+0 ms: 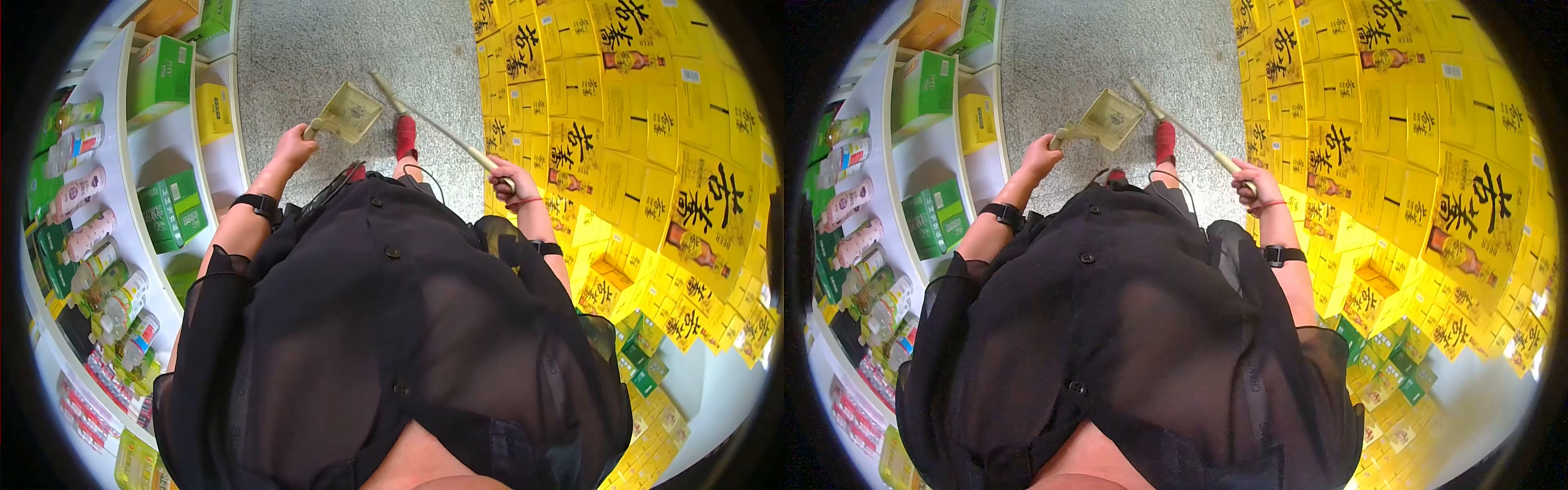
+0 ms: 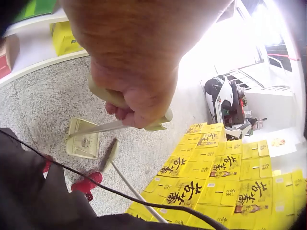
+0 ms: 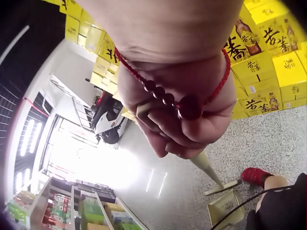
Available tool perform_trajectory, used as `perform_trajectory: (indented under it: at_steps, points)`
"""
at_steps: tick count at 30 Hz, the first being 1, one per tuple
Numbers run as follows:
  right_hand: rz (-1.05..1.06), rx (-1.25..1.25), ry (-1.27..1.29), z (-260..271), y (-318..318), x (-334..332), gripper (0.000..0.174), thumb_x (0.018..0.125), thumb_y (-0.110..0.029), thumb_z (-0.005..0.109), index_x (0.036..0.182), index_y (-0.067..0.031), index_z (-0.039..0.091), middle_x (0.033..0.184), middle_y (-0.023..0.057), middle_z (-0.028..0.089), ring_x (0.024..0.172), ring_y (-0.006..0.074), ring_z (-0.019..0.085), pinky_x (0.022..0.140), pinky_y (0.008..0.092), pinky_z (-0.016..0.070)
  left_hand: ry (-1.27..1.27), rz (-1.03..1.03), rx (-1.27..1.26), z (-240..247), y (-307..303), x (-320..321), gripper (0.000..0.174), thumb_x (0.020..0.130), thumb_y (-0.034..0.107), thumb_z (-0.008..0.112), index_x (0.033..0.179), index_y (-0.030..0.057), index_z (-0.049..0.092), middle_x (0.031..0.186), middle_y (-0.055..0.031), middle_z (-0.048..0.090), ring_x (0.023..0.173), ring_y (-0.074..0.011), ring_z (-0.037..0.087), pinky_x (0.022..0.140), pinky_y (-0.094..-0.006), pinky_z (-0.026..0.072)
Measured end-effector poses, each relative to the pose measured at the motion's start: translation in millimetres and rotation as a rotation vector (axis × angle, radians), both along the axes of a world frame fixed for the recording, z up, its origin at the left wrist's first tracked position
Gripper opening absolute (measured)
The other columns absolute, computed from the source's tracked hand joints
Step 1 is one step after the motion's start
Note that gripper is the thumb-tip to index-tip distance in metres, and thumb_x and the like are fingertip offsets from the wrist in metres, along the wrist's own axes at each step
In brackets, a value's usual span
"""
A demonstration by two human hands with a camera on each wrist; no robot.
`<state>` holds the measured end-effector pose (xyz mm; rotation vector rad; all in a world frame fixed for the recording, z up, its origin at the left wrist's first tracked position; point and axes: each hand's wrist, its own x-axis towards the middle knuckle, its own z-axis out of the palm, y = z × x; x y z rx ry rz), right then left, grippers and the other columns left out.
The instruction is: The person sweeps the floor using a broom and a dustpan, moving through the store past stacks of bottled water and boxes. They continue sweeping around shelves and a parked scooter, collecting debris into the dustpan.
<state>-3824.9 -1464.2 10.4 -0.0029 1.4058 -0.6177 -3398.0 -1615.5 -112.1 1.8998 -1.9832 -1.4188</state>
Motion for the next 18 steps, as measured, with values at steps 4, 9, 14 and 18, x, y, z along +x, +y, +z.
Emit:
perform_trajectory:
  at_steps: [4,9,14,18]
  points:
    - [-0.104,-0.029,0.073,-20,-34,-55,0.053,0.076,-0.008,0.054,0.127,-0.0121,0.042,0.063,0.0019,0.049,0.041,0.0053,0.037,0.037,0.0198,0.0273,-0.014,0.075,-0.001,12,-10,-16,0.031,0.065,0.019,0.06,0.092,0.005,0.06,0.08,-0.0164,0.061,0.076,-0.0323,0.059,0.067,-0.0381,0.0443]
    - [-0.246,-0.031,0.077,-69,-109,-105,0.023,0.082,-0.012,0.052,0.104,-0.0121,0.048,0.063,0.001,0.047,0.041,0.007,0.038,0.036,0.0208,0.0277,0.032,0.217,-0.004,-3,-20,-32,0.03,0.064,0.017,0.059,0.09,0.0038,0.06,0.076,-0.0153,0.061,0.071,-0.0289,0.058,0.065,-0.0364,0.0442]
    - [-0.253,0.101,0.084,-94,-164,-110,0.009,0.084,-0.016,0.052,0.083,-0.0104,0.044,0.063,0.0011,0.048,0.044,0.0079,0.043,0.035,0.0212,0.0304,0.039,0.349,0.086,-2,-38,-54,0.031,0.064,0.016,0.058,0.092,0.0037,0.06,0.075,-0.0134,0.061,0.07,-0.0225,0.058,0.065,-0.0335,0.0446]
    - [0.139,0.004,0.104,-98,-168,-98,0.014,0.079,-0.012,0.055,0.089,-0.013,0.045,0.058,-0.0011,0.045,0.04,0.0089,0.043,0.031,0.0236,0.0291,0.006,0.4,0.081,8,-47,-78,0.031,0.064,0.015,0.058,0.093,0.0039,0.061,0.077,-0.0131,0.062,0.071,-0.0229,0.059,0.067,-0.0331,0.0451]
